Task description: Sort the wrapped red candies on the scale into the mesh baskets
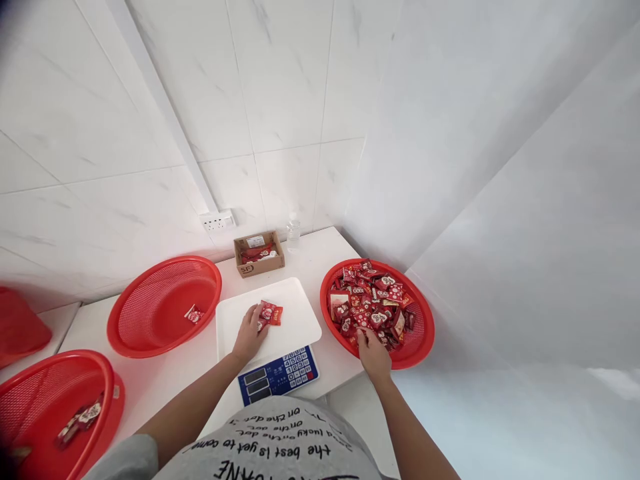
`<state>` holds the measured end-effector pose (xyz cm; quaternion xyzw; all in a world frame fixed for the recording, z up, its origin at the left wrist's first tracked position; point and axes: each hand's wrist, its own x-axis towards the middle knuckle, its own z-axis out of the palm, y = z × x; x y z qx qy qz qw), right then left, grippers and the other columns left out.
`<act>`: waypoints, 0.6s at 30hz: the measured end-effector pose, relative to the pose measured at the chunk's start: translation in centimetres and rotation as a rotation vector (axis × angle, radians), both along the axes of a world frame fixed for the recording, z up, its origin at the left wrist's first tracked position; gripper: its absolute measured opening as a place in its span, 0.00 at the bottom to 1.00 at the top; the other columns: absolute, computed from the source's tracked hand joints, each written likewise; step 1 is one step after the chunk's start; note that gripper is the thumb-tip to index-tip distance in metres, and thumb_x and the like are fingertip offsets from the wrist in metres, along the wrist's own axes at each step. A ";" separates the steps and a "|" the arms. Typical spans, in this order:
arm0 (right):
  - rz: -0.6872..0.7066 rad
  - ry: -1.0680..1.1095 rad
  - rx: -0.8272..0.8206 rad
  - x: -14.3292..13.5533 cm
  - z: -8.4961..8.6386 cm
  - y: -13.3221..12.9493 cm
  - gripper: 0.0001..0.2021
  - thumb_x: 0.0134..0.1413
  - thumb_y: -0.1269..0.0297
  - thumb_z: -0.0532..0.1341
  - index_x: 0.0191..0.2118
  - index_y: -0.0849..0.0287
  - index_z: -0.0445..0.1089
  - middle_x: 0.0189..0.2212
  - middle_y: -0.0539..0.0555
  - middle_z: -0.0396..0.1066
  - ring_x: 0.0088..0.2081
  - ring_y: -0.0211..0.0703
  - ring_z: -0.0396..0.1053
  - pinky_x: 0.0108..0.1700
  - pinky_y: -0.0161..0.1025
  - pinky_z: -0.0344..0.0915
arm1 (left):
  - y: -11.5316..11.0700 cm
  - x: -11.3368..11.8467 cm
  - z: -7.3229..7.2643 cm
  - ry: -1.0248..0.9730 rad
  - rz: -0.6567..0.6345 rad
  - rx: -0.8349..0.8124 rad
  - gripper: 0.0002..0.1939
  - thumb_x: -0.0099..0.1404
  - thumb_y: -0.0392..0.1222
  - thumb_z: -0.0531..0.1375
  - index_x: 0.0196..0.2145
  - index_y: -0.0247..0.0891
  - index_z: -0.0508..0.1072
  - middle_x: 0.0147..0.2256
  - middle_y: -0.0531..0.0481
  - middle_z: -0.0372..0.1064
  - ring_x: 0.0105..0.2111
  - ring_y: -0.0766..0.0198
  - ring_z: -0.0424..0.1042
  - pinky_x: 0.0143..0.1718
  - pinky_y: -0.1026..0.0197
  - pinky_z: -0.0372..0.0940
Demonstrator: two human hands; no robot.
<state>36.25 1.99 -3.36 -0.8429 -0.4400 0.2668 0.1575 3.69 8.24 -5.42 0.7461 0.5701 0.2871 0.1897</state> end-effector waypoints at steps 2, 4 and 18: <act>-0.007 -0.003 -0.004 -0.1 0.0 0.0 0.23 0.56 0.51 0.43 0.50 0.53 0.64 0.43 0.56 0.70 0.42 0.48 0.67 0.41 0.41 0.60 | 0.0 -0.2 0.1 -0.076 0.009 0.013 0.26 0.60 0.33 0.49 0.57 0.40 0.54 0.53 0.40 0.53 0.55 0.55 0.56 0.54 0.48 0.55; -0.011 -0.009 -0.006 -0.1 0.0 0.0 0.23 0.56 0.51 0.43 0.50 0.53 0.64 0.42 0.56 0.70 0.42 0.49 0.67 0.41 0.41 0.60 | 0.0 -0.2 0.3 -0.159 0.055 0.011 0.28 0.58 0.27 0.47 0.55 0.41 0.57 0.53 0.42 0.54 0.53 0.59 0.58 0.54 0.51 0.57; 0.007 -0.008 0.006 -0.1 0.0 -0.1 0.23 0.56 0.51 0.43 0.49 0.53 0.65 0.41 0.56 0.71 0.42 0.49 0.67 0.40 0.40 0.60 | 2.6 -6.9 6.7 -0.252 0.465 0.191 0.20 0.60 0.31 0.48 0.49 0.38 0.63 0.45 0.41 0.59 0.47 0.58 0.64 0.50 0.51 0.61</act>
